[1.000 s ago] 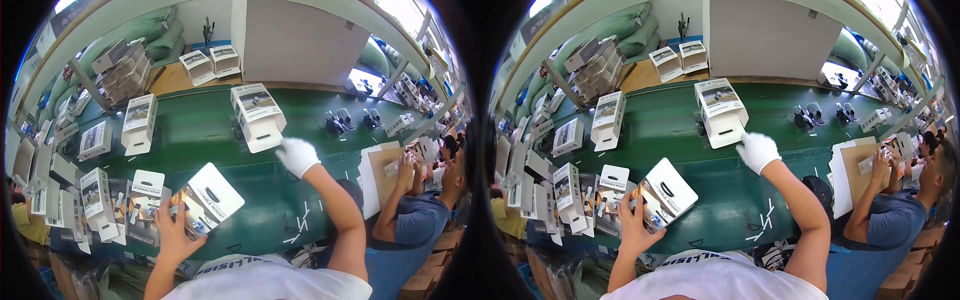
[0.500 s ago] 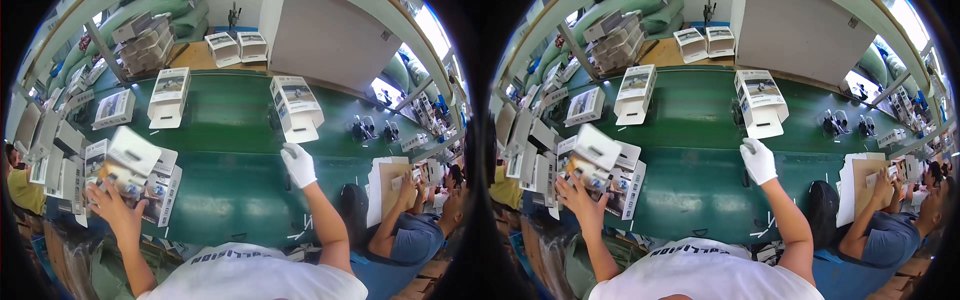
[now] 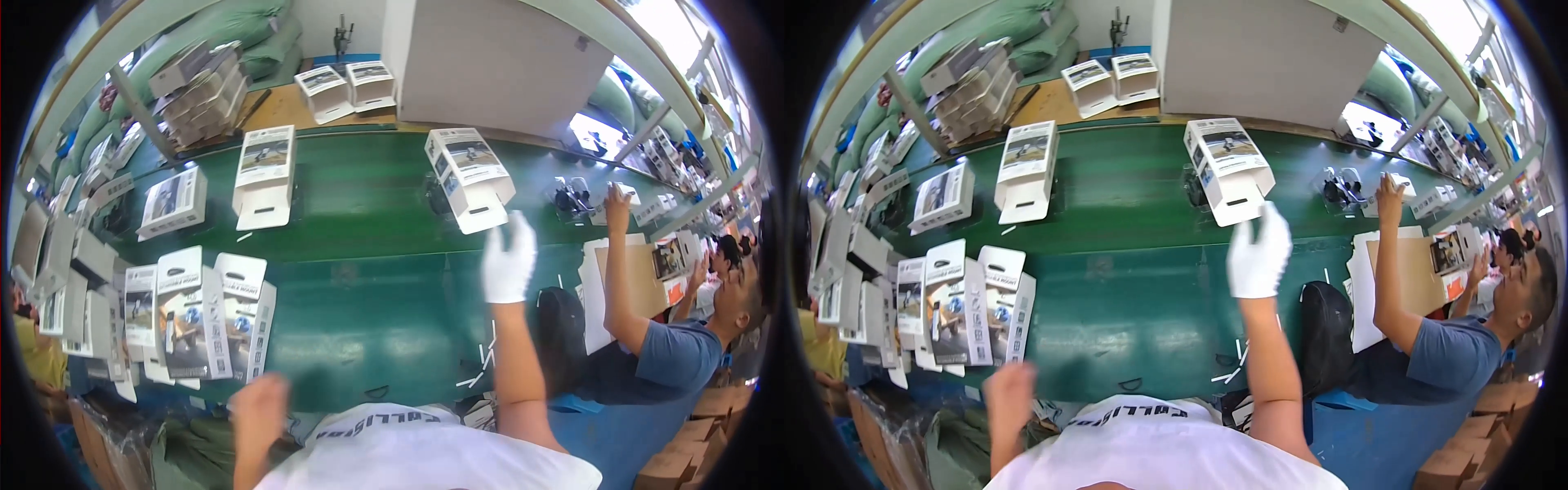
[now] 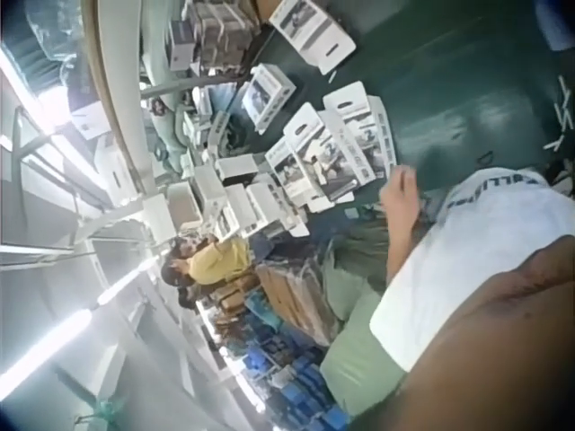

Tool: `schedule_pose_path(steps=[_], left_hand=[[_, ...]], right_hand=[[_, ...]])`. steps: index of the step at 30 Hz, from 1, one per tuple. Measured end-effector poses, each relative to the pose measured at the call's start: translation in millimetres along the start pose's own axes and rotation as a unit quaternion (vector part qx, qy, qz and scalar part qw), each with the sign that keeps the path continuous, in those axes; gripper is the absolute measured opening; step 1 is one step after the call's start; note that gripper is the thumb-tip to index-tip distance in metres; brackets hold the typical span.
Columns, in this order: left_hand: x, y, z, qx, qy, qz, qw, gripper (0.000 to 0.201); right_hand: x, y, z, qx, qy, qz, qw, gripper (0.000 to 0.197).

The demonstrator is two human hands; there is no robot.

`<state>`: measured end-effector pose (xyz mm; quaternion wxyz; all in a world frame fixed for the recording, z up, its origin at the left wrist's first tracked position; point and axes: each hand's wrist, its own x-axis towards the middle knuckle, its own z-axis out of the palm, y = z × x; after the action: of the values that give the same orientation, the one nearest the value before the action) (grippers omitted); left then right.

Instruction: Packaging small electronic components into retail boxes on a factory assembly line.

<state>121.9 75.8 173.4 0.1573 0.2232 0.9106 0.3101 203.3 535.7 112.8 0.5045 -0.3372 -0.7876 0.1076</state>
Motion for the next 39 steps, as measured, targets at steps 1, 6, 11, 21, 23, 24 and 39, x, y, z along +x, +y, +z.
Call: schedule_pose_path(steps=[1,6,11,21,23,24,39], left_hand=[[-23.6,1.7,-18.0,-0.049,0.206,-0.086,0.973,0.017],[-176.3,-205.9,-61.4,0.134,0.162,-0.014,0.977,0.088],[-171.0,-311.2,32.6,0.041,0.209,-0.103,0.972,0.066],[-103.2,-386.8,-11.5,0.028,0.373,-0.196,0.906,0.030],[-130.9,-390.1,-66.3,0.086,0.413,-0.157,0.893,0.034],[-137.2,-400.0,-62.8,0.088,0.417,-0.158,0.891,0.034],[-27.2,-137.9,5.7,-0.083,0.271,0.132,0.950,0.029]], right_hand=[[7.5,25.2,-12.7,-0.023,0.012,-0.006,1.000,0.044],[5.7,64.6,-38.2,-0.031,-0.026,0.066,0.997,0.044],[-4.7,65.7,-20.9,-0.071,-0.066,0.042,0.994,0.044],[12.4,58.6,-14.0,-0.129,-0.125,0.004,0.984,0.047],[9.4,66.0,-1.6,-0.186,-0.118,0.001,0.975,0.047],[12.7,69.6,4.7,-0.181,-0.117,0.000,0.976,0.047],[25.3,24.9,-17.4,0.103,-0.038,0.067,0.992,0.011]])
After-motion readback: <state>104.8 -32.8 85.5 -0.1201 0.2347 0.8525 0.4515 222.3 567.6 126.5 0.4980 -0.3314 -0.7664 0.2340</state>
